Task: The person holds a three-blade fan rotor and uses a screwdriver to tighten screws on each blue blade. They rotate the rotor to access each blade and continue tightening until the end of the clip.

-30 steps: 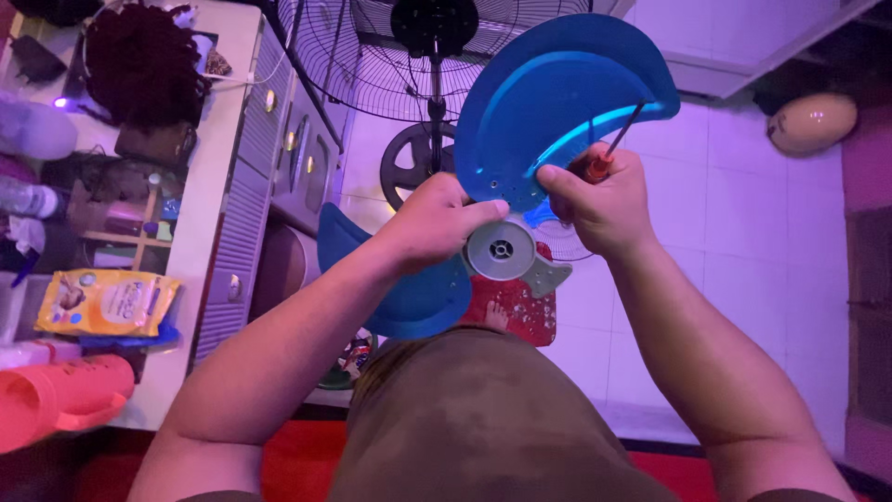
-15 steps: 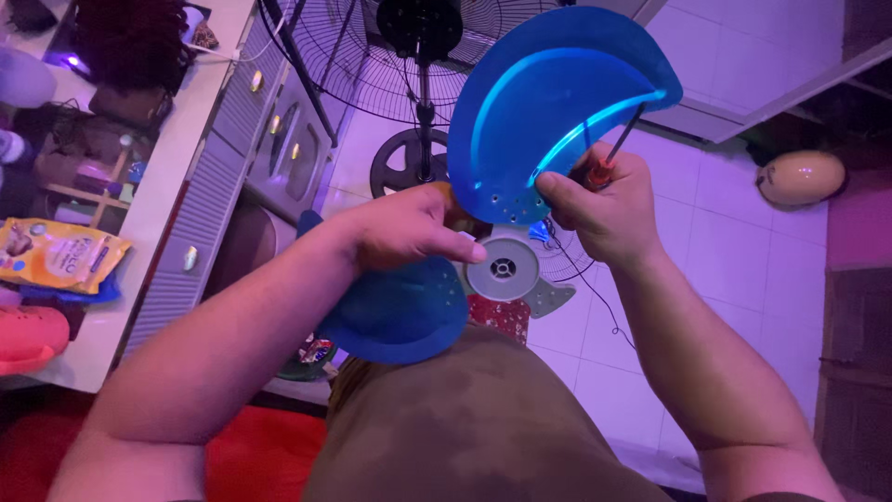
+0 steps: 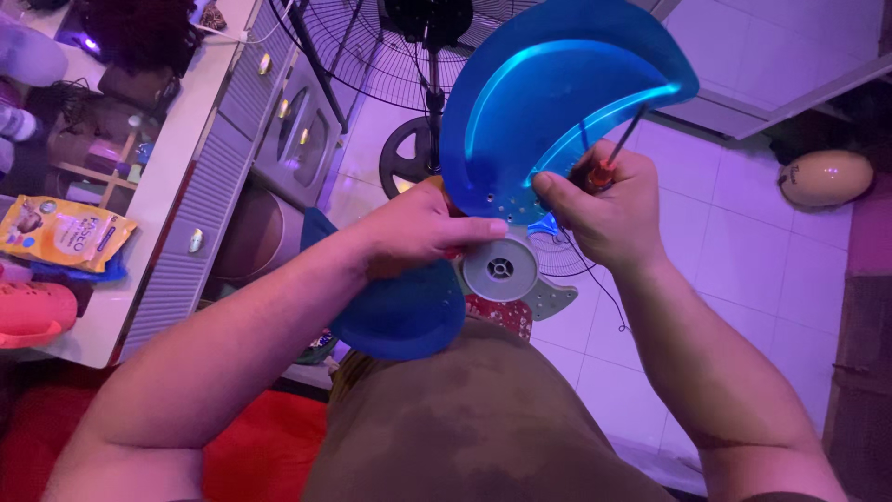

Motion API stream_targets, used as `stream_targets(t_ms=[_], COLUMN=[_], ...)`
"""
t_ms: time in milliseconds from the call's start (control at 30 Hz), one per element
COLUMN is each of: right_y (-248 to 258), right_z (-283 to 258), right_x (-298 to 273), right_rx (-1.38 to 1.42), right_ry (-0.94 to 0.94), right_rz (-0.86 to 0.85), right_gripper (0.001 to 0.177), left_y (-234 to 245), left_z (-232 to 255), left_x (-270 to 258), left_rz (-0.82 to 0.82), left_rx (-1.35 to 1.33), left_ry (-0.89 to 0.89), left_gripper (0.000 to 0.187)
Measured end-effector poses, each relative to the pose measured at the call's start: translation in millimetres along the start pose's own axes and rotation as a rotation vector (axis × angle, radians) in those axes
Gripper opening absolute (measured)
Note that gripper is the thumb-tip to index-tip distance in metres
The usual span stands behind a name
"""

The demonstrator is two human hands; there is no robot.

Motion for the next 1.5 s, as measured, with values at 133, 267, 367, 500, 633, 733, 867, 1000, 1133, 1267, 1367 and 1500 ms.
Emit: stream_targets(t_ms=[133,267,367,500,633,733,867,1000,1133,1267,1367,1500], right_y=[-11.3,-29.0,-46.2,-73.5,-89.3,-105.8,-143.8,-202.5,-273.7,-337.4,-381.5,-451.2], right_z=[13.2,30.1,44.0,69.1,99.6,110.7,121.3,121.4,120.7,124.9,132.2,149.2], right_x=[5.9,17.3,27.3,33.9,42.2,49.4,56.5,69.6,89.0,112.9,128.8,149.5], right_rx=[-0.065,-0.035,0.029,0.074,0.157,0.212,0.135,0.083,0.065,0.041,-0.084,-0.305], right_ry=[-0.015,-0.075,-0.142,-0.226,-0.366,-0.300,-0.304,-0.273,-0.269,-0.192,-0.118,-0.051], right_rz=[0.011,-0.045,-0.145,-0.237,-0.198,-0.230,-0.293,-0.325,-0.364,-0.314,-0.315,-0.392], right_gripper=[0.030,0.028,0.028,0.024,0.021,0.014,0.014,0.015,0.012,0.012,0.018,0.031], left_y=[8.8,24.8,41.8,56.2,72.5,83.9,101.6,132.1,172.8,196.2,200.3,200.0], left_z=[-17.3,-34.2,-51.0,-81.0,-120.3,-152.8,-189.5,-216.4,-226.6,-230.7,-240.3,-258.7], left_x=[7.8,3.9,-5.1,-21.8,-34.7,-53.1,-85.5,-119.2,-157.7,-201.2,-232.3,-269.7], left_rz=[0.148,0.161,0.234,0.338,0.553,0.715,0.903,1.067,1.172,1.246,1.312,1.373], left_rx=[-0.056,-0.123,-0.139,-0.127,-0.196,-0.353,-0.314,-0.356,-0.245,0.009,0.042,-0.021], left_ry=[-0.050,-0.085,-0.051,-0.103,-0.081,-0.040,-0.119,-0.094,-0.076,-0.148,-0.149,-0.039], left_gripper=[0.024,0.024,0.025,0.026,0.024,0.024,0.023,0.024,0.027,0.030,0.034,0.032])
Point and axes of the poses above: each hand's wrist, its own x-axis towards the middle knuckle, its own y-axis out of the back of the hand, z = x × y, the point moved 4 cm from there along x, towards the middle knuckle
